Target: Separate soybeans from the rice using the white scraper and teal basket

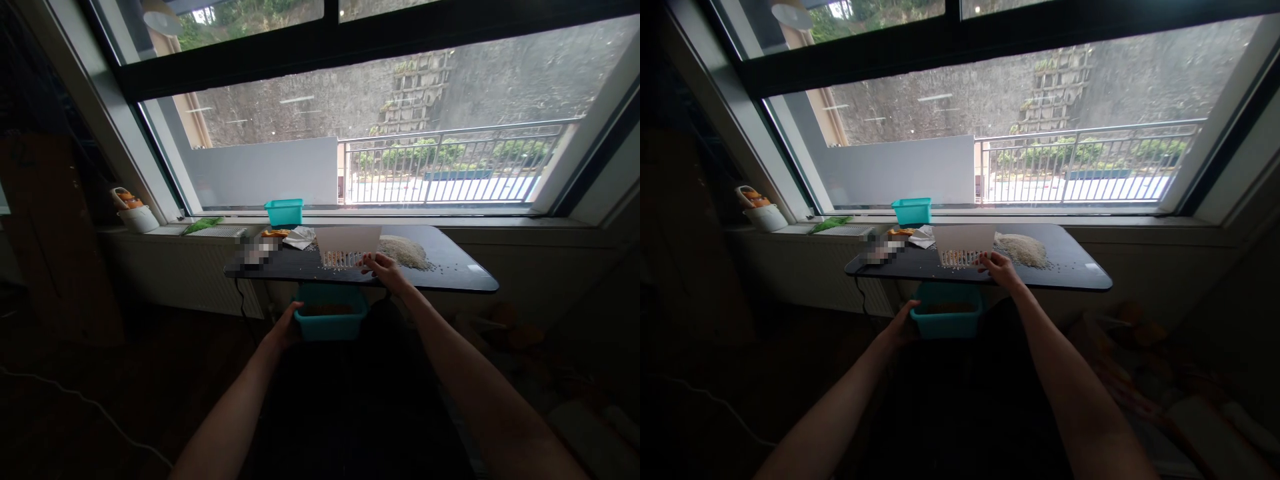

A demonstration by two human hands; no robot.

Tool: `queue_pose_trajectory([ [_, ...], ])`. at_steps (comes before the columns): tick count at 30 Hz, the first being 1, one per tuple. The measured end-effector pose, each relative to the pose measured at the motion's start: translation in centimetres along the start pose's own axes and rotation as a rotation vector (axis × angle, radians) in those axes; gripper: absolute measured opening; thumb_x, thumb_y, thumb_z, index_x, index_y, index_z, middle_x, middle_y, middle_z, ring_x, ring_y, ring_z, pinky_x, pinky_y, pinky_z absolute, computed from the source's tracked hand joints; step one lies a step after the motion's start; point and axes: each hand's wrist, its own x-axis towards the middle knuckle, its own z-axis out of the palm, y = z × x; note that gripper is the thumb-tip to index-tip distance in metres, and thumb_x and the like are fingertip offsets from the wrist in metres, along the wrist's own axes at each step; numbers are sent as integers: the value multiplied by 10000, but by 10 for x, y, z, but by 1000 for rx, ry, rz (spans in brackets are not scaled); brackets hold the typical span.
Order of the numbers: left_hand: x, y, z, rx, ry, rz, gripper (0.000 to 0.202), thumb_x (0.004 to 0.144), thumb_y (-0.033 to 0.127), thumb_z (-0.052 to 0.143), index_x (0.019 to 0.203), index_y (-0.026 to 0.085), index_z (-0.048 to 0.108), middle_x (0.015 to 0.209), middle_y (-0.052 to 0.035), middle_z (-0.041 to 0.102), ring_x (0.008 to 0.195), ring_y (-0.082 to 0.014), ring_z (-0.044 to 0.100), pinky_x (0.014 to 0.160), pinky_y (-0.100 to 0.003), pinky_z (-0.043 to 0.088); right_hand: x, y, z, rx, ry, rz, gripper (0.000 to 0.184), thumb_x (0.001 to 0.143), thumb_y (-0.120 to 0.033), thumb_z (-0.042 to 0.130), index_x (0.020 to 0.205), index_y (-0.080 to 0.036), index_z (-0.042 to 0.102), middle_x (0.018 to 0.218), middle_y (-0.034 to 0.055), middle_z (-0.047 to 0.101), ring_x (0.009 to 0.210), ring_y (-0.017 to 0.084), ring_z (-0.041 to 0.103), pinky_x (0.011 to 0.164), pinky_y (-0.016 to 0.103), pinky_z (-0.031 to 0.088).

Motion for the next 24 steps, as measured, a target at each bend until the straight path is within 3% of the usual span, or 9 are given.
queue_pose_trajectory([
  [4, 1, -1, 0, 7, 24, 0, 363, 738, 460, 480, 981, 203, 557, 790, -52, 647, 757, -219, 621, 644, -324, 495, 4, -3, 27, 21, -42, 2, 372, 684, -538, 571, 788, -183, 610, 833, 57, 678, 608, 127, 605, 483, 209, 430],
  [7, 1, -1, 0, 30, 57, -4, 362, 730, 474, 488, 960, 203, 556, 776, -52, 643, 743, -221, 620, 622, -321, 496, 7, -2, 34, 39, -83, -3, 368, 670, -533, 586, 756, -176, 609, 795, 50, 676, 573, 119, 593, 500, 223, 450],
  [14, 3, -3, 4, 52, 54, -7, 378, 735, 455, 495, 1002, 196, 562, 777, -58, 645, 741, -217, 622, 631, -314, 498, 9, 5, 8, 33, -65, 8, 349, 691, -511, 577, 792, -179, 608, 807, 46, 674, 565, 108, 600, 442, 181, 393],
  [17, 2, -1, 3, 22, 36, -5, 365, 729, 467, 493, 963, 198, 569, 729, -47, 637, 724, -212, 622, 625, -310, 496, 9, 2, 8, 29, -41, 7, 341, 693, -506, 581, 799, -182, 606, 818, 47, 672, 583, 109, 606, 458, 179, 398],
  [24, -15, 16, -15, 18, 23, 9, 365, 720, 488, 485, 912, 187, 559, 693, -40, 629, 697, -230, 627, 608, -337, 494, 18, -11, 52, 78, -80, -42, 337, 679, -522, 579, 722, -188, 595, 748, 30, 654, 562, 109, 577, 487, 214, 443],
])
